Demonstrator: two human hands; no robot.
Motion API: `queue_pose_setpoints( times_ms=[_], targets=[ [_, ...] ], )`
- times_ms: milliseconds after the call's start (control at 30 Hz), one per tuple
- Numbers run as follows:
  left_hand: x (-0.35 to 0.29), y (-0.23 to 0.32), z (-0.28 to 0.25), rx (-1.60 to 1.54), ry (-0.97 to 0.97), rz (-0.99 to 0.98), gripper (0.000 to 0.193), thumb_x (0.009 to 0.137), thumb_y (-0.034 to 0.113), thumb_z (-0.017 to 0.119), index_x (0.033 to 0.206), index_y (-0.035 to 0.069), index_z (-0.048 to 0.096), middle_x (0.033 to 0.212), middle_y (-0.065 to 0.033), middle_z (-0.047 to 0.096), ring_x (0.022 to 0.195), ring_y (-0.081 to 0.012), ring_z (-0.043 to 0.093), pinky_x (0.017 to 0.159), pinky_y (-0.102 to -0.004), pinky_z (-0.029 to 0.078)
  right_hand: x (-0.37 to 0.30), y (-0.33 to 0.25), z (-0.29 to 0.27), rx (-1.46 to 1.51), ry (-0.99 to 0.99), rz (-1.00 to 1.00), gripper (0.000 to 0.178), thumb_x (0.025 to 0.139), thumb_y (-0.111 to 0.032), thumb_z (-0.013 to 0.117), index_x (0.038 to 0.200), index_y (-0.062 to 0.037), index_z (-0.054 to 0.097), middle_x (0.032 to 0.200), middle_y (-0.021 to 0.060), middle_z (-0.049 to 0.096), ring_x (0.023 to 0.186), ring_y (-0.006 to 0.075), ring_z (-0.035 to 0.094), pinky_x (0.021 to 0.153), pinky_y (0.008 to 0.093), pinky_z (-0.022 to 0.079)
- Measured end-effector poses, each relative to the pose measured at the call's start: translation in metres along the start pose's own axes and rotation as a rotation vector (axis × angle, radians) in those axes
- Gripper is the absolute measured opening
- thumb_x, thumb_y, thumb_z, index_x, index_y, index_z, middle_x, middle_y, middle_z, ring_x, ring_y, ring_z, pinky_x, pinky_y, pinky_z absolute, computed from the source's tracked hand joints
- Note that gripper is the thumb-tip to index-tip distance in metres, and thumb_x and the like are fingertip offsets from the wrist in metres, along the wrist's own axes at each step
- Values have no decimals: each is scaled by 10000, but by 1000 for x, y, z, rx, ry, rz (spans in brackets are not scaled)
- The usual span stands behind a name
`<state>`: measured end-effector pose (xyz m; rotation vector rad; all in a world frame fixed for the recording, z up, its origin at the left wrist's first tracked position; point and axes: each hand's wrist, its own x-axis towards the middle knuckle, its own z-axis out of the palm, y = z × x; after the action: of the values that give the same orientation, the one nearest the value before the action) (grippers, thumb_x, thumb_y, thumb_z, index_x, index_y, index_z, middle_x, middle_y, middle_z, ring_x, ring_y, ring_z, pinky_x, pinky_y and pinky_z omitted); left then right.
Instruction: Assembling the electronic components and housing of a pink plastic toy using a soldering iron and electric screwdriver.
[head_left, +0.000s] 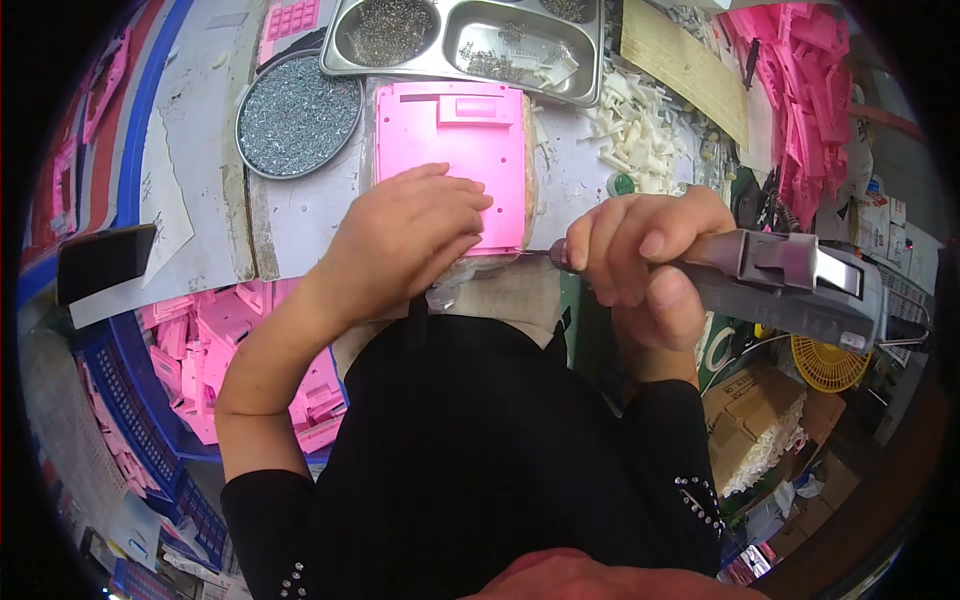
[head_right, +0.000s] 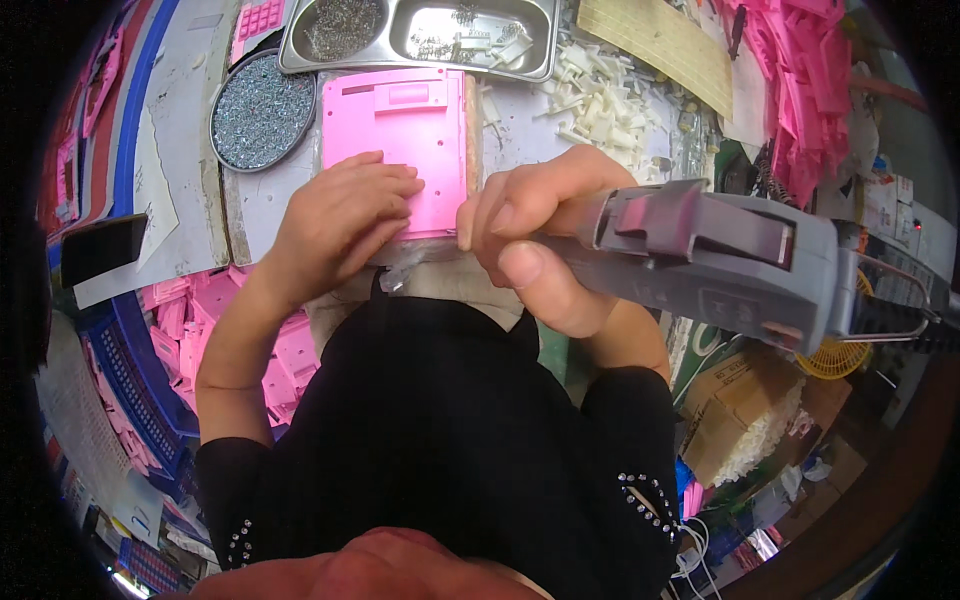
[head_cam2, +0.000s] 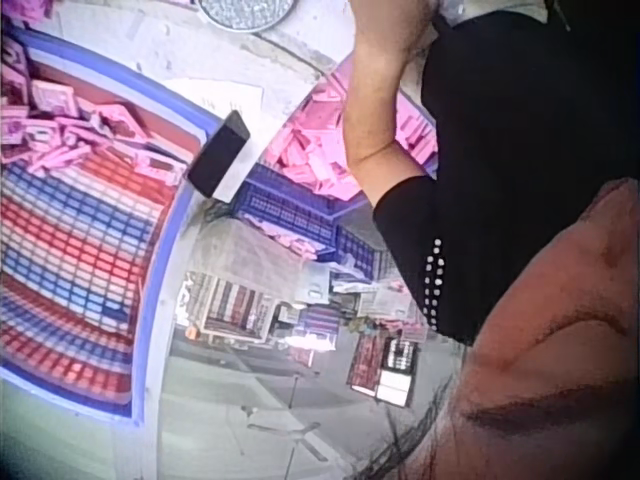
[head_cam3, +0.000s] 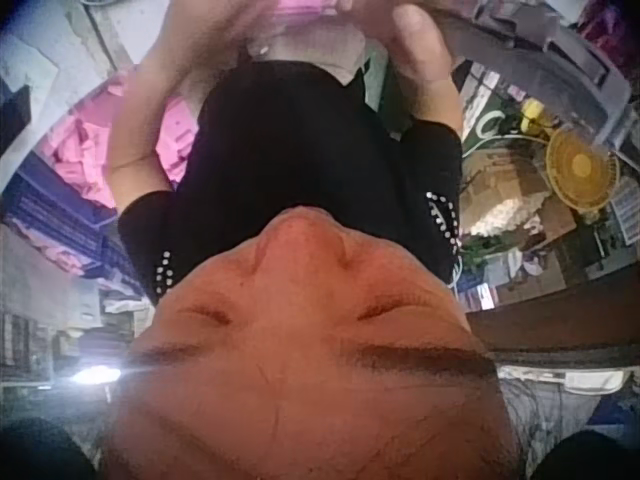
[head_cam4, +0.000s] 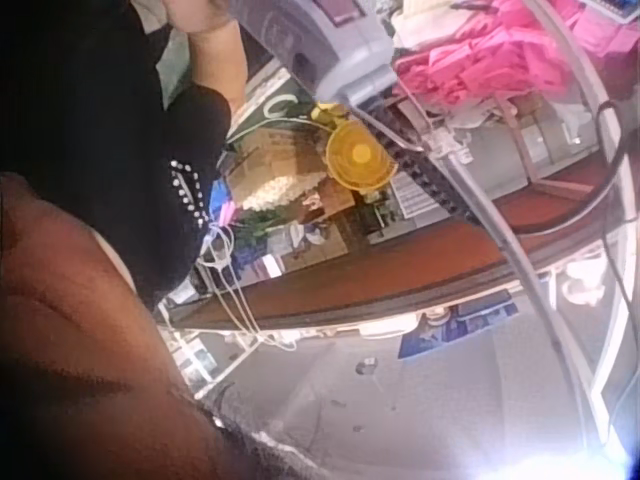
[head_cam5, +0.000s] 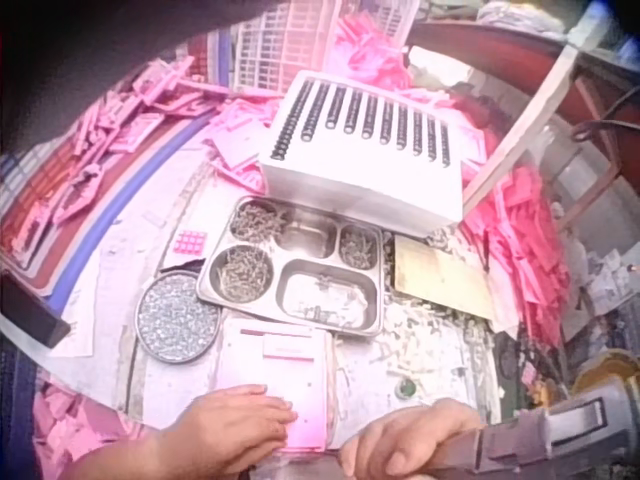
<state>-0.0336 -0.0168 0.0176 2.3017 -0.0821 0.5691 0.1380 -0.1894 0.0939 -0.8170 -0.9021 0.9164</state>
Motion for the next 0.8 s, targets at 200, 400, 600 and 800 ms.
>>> queue_pose_setpoints(
  times_ms=[200,400,600,800],
  targets=[
    [0,26,12,-7,120,6,207,809,50,806,921,49,632,985,-96,733,944,-297,720,823,-431,553,4,-11,4,26,-5,16,220,956,-121,693,1094,-71,530,715,50,580,631,146,539,766,388,514],
    [0,30,3,27,21,-20,236,788,52,826,900,70,620,943,-75,709,845,-270,679,760,-398,494,7,-14,9,-39,33,14,241,957,-250,723,1073,-117,559,654,-12,528,565,133,520,686,352,517],
    [9,37,11,17,138,29,249,760,23,824,906,69,628,968,-83,702,859,-267,676,783,-410,493,9,-15,8,-28,32,21,251,958,-281,730,1071,-129,567,650,-26,515,560,127,513,678,344,521],
    [9,31,29,-1,176,68,193,762,14,784,884,42,637,955,-95,693,839,-270,684,719,-400,522,10,-17,11,-30,26,13,253,963,-287,728,1085,-137,564,652,-28,517,561,124,515,679,340,523]
  ],
)
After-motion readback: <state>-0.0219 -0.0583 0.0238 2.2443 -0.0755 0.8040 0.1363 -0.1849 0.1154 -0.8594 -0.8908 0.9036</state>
